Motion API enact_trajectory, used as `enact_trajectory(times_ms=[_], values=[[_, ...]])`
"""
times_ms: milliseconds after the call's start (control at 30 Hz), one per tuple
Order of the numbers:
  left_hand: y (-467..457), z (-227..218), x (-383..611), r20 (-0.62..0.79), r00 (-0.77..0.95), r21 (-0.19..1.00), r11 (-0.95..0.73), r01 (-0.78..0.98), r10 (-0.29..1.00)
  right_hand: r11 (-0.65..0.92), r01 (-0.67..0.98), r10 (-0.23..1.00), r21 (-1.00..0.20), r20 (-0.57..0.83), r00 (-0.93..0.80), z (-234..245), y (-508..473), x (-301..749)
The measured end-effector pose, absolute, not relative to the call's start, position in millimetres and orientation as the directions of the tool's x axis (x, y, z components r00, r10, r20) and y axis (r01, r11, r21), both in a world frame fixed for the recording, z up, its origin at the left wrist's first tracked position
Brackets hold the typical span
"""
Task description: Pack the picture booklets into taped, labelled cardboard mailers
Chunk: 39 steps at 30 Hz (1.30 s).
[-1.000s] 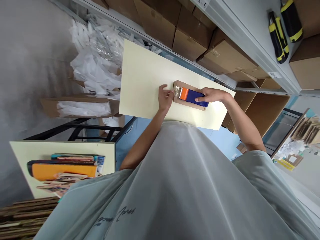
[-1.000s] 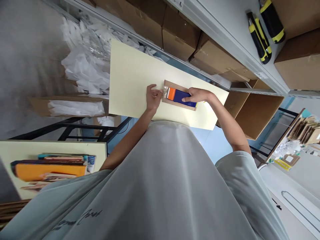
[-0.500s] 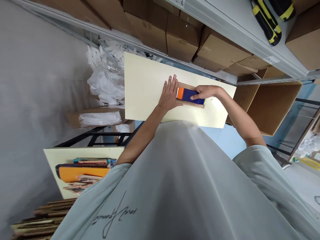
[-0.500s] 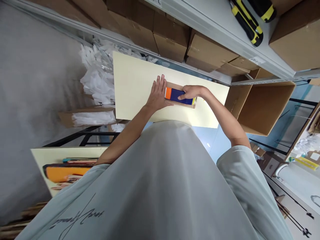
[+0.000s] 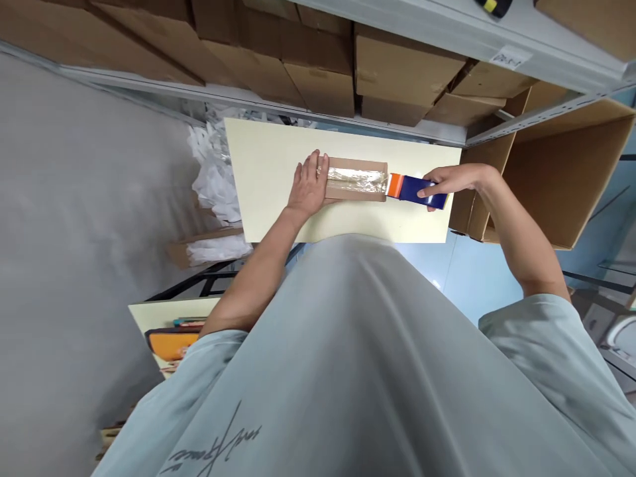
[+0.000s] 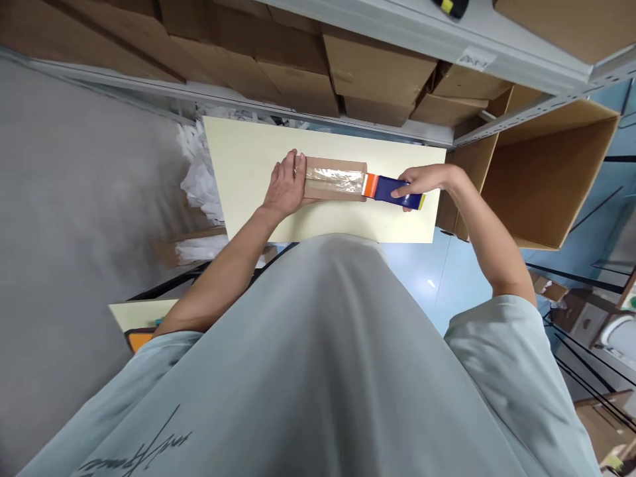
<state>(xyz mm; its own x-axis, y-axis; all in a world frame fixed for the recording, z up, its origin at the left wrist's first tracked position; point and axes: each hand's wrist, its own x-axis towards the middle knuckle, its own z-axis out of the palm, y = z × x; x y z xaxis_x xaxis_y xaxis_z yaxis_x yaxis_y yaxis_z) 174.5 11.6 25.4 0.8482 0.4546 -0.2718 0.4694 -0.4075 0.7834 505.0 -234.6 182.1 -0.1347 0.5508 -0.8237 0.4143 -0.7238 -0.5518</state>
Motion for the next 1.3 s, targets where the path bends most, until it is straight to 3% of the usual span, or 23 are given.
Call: enact_trajectory(times_ms=[167,333,600,800,967,1133,1300], values=[[12.1,19.0,175.1,-0.271,0.855,0.754,-0.455,0.474,0.441,-0.697,0.484,0.585,-0.529,-0.81,-0.042,166.4,-270.4,528.4],[10.7,11.7,173.4,-0.275,0.845,0.707,-0.499,0.501,0.459,-0.716,0.557,0.529,-0.421,-0.848,0.039,125.4,-257.1,511.6],[15.3,-3.3,169.6,-0.38,0.849,0.552,-0.647,0.527,0.367,-0.692,0.709,0.467,-0.134,-0.833,0.298,130.4,-238.0,455.5],[18.1,-15.5,170.4,-0.32,0.864,0.636,-0.588,0.5,0.389,-0.718,0.686,0.491,-0.116,-0.783,0.381,118.4,-234.4,425.1],[19.9,-18.0,166.4,-0.311,0.875,0.641,-0.599,0.481,0.37,-0.812,0.583,0.453,-0.037,-0.669,0.589,92.3,-242.1,415.8],[6.7,5.5,176.5,-0.252,0.876,0.671,-0.578,0.464,0.411,-0.834,0.538,0.506,-0.12,-0.554,0.661,112.8,-262.0,429.5],[-19.5,82.4,224.5,0.052,0.937,0.716,-0.667,0.206,0.346,-0.73,0.617,0.683,-0.294,-0.312,0.66,181.0,-223.7,443.6]])
